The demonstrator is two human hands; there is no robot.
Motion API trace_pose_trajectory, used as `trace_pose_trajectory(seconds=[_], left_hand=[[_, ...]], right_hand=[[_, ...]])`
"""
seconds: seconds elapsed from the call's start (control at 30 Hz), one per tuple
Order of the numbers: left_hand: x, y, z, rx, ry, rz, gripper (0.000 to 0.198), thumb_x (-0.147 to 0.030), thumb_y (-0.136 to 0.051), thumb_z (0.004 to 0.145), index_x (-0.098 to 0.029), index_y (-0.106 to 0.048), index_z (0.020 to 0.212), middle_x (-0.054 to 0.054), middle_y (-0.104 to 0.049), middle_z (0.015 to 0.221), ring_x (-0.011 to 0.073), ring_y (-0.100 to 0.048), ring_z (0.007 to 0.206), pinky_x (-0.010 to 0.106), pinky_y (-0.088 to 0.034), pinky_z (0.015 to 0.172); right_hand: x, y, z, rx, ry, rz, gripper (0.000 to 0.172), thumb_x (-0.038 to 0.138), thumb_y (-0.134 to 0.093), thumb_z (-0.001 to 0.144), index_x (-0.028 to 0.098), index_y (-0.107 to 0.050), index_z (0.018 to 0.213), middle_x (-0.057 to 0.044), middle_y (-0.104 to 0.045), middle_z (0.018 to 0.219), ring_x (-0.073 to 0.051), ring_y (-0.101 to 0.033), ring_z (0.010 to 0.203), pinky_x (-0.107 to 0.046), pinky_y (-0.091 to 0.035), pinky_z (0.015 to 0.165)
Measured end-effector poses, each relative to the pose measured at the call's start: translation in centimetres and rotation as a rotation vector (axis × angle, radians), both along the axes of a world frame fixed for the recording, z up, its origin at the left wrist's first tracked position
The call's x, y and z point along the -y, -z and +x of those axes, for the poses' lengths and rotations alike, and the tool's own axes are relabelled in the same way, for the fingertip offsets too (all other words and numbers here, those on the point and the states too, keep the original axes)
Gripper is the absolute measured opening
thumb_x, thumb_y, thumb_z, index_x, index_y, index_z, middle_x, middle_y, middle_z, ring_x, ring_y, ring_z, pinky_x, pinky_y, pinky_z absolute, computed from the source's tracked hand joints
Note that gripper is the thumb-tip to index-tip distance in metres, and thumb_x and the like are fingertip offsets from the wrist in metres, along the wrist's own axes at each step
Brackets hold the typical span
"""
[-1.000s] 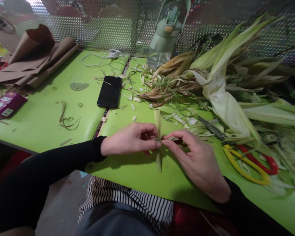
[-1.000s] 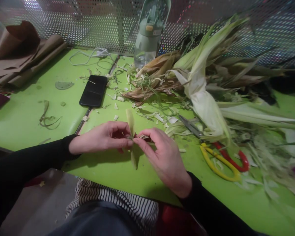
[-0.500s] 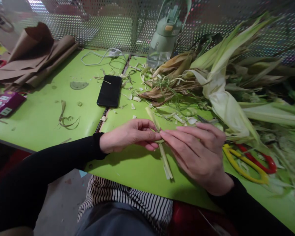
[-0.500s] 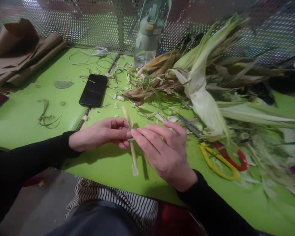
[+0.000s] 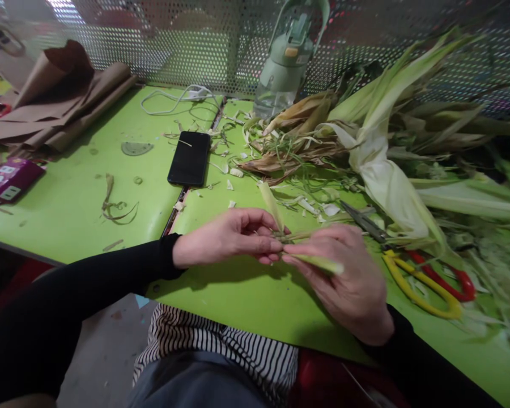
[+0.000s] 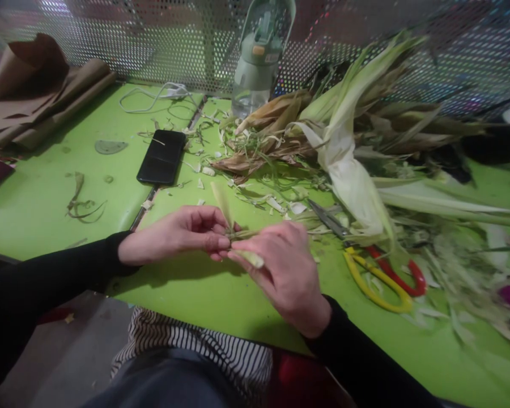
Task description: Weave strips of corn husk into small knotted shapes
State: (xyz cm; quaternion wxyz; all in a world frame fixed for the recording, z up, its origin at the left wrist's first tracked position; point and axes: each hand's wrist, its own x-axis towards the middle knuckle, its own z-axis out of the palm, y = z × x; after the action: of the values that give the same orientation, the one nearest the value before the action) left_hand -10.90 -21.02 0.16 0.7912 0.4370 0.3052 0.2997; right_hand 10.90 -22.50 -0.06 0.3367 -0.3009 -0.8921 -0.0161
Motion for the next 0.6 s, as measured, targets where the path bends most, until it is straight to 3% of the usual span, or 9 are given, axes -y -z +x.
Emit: trace_pose_trajectory(seconds=[0.1,0.17,0.3,0.4,0.5,0.6], left_hand=[[0.2,-0.3,0.0,-0.105,0.007,0.134,0.019,-0.019,-0.075,0.081,-0.013,-0.057,0.083,-0.001,-0.067,0.073,0.0082,-0.063,0.066,0.023,-0.052,0.07],[0.4,-0.5,0.1,-0.173,0.042,0.194,0.019,-0.022,-0.074,0.081,-0.014,-0.057,0.082,-0.002,-0.064,0.071,0.0082,-0.06,0.065,0.022,-0.049,0.066],[0.6,-0.5,0.4,-0.307,0.034,0.31,0.029,-0.03,-0.079,0.074,-0.015,-0.055,0.078,-0.005,-0.053,0.067,0.0066,-0.047,0.06,0.021,-0.038,0.057],[0.8,-0.2,0.7,-0.359,-0.029,0.35,0.03,-0.032,-0.077,0.076,-0.015,-0.052,0.074,-0.005,-0.049,0.068,0.0065,-0.044,0.061,0.021,-0.035,0.056],[0.7,0.0,0.8,-0.317,-0.062,0.273,0.031,-0.035,-0.076,0.077,-0.016,-0.051,0.075,-0.006,-0.05,0.066,0.0066,-0.047,0.059,0.021,-0.037,0.056],[0.5,0.0,0.7,-0.252,-0.067,0.167,0.035,-0.037,-0.077,0.077,-0.017,-0.049,0.075,-0.005,-0.053,0.063,0.0071,-0.053,0.057,0.021,-0.042,0.057]], right_hand=[[0.0,0.3,0.1,-0.094,0.108,-0.103,0.007,0.032,-0.066,0.092,0.026,-0.066,0.089,-0.004,-0.072,0.093,-0.024,-0.065,0.09,-0.041,-0.048,0.081],[0.0,0.4,0.0,-0.152,0.155,-0.243,0.016,0.04,-0.066,0.092,0.025,-0.064,0.087,-0.005,-0.07,0.094,-0.025,-0.066,0.093,-0.041,-0.052,0.079],[0.1,0.4,-0.4,-0.247,0.218,-0.666,0.029,0.05,-0.069,0.086,0.022,-0.062,0.085,-0.001,-0.067,0.077,-0.019,-0.065,0.071,-0.028,-0.052,0.055],[0.3,0.1,-0.6,-0.297,0.197,-0.845,0.028,0.047,-0.067,0.088,0.022,-0.062,0.079,0.0,-0.067,0.072,-0.016,-0.064,0.064,-0.024,-0.05,0.048],[0.3,-0.1,-0.2,-0.288,0.167,-0.805,0.018,0.041,-0.065,0.091,0.023,-0.065,0.086,0.0,-0.068,0.074,-0.016,-0.064,0.062,-0.026,-0.053,0.052],[0.2,-0.2,0.5,-0.195,0.209,-0.544,0.011,0.035,-0.07,0.087,0.025,-0.067,0.091,-0.003,-0.069,0.083,-0.02,-0.066,0.075,-0.035,-0.057,0.069]])
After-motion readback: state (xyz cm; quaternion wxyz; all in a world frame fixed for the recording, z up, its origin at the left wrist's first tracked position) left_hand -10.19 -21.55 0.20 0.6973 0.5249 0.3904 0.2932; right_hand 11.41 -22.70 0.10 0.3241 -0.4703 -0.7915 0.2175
